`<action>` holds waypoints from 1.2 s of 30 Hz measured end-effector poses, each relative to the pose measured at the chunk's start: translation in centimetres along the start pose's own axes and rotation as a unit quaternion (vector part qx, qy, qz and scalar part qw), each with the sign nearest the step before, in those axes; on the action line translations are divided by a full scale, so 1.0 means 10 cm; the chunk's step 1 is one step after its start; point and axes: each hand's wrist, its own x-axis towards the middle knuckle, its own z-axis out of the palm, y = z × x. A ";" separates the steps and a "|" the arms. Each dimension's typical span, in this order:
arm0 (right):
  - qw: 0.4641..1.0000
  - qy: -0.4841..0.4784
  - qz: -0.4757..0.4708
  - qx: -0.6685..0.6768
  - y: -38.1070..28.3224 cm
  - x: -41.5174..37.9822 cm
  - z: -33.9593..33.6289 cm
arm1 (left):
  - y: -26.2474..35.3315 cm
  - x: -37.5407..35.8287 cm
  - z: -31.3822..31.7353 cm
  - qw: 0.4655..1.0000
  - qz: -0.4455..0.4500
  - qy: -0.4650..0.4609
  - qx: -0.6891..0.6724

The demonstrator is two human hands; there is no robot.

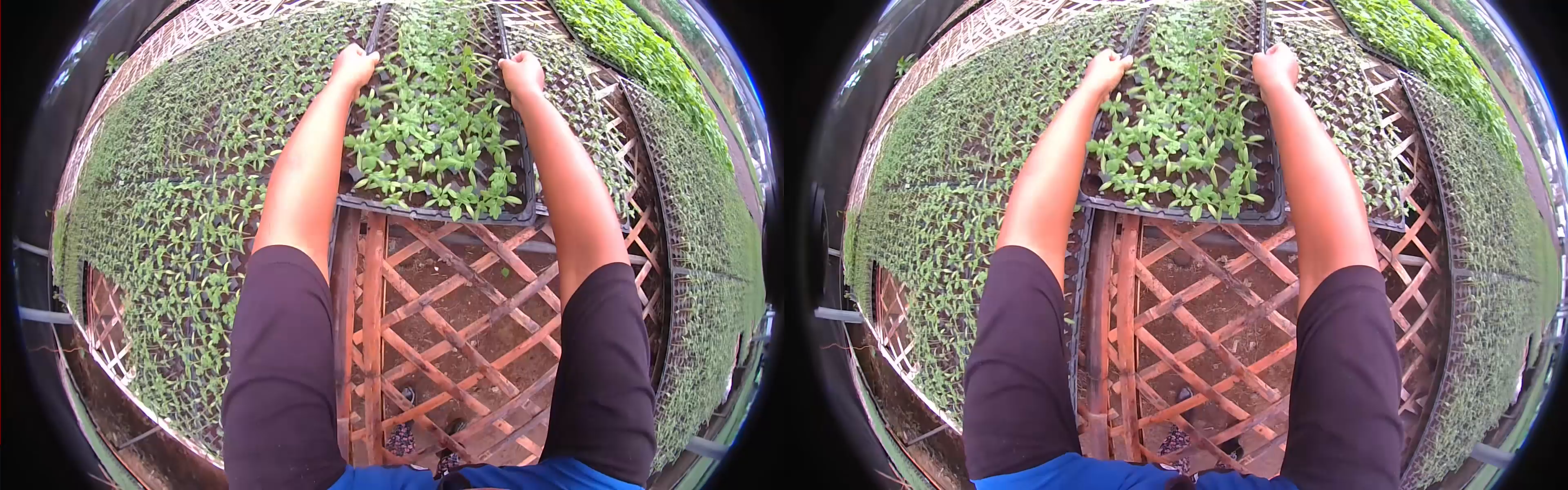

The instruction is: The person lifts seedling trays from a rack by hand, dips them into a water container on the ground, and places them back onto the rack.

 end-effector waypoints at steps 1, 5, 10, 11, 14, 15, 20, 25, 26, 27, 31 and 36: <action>1.000 0.005 0.002 -0.006 0.04 0.08 0.10 | -0.02 0.10 0.04 1.000 0.013 0.005 0.025; 1.000 -0.010 -0.001 -0.009 0.19 0.19 0.34 | -0.28 0.44 0.15 0.984 0.063 -0.023 0.165; 0.959 -0.155 -0.064 -0.230 0.32 0.30 0.31 | -0.69 0.83 0.13 0.921 0.072 -0.136 0.359; 0.938 -0.209 -0.059 -0.269 0.33 0.34 0.25 | -0.70 0.77 0.09 0.938 0.045 -0.124 0.319; 0.937 -0.141 -0.133 -0.292 0.23 0.15 -0.12 | -0.48 0.45 -0.10 0.997 0.009 -0.056 0.045; 0.958 -0.080 -0.210 -0.180 0.18 -0.10 -0.33 | -0.38 0.36 -0.18 0.997 0.030 -0.050 0.042; 0.964 -0.202 -0.173 -0.017 0.31 -1.34 -1.25 | 0.12 -0.27 -0.82 0.993 0.090 -0.073 -0.032; 0.804 -0.244 0.418 0.346 1.32 -2.06 -1.58 | 0.73 -1.39 -1.32 0.977 0.135 -0.149 -0.065; 0.794 -0.184 0.424 0.394 1.56 -1.96 -1.46 | 0.79 -1.67 -1.38 0.972 0.138 -0.164 -0.091; 0.780 -0.124 0.427 0.441 1.73 -1.84 -1.35 | 0.83 -1.94 -1.44 0.967 0.141 -0.178 -0.115; 0.656 0.084 0.525 0.536 1.51 -1.37 -1.11 | 0.73 -2.87 -1.60 0.943 0.155 -0.273 -0.107; 0.745 0.142 0.493 0.427 1.37 -1.23 -1.14 | 0.47 -3.80 -1.75 0.906 -0.009 -0.372 -0.202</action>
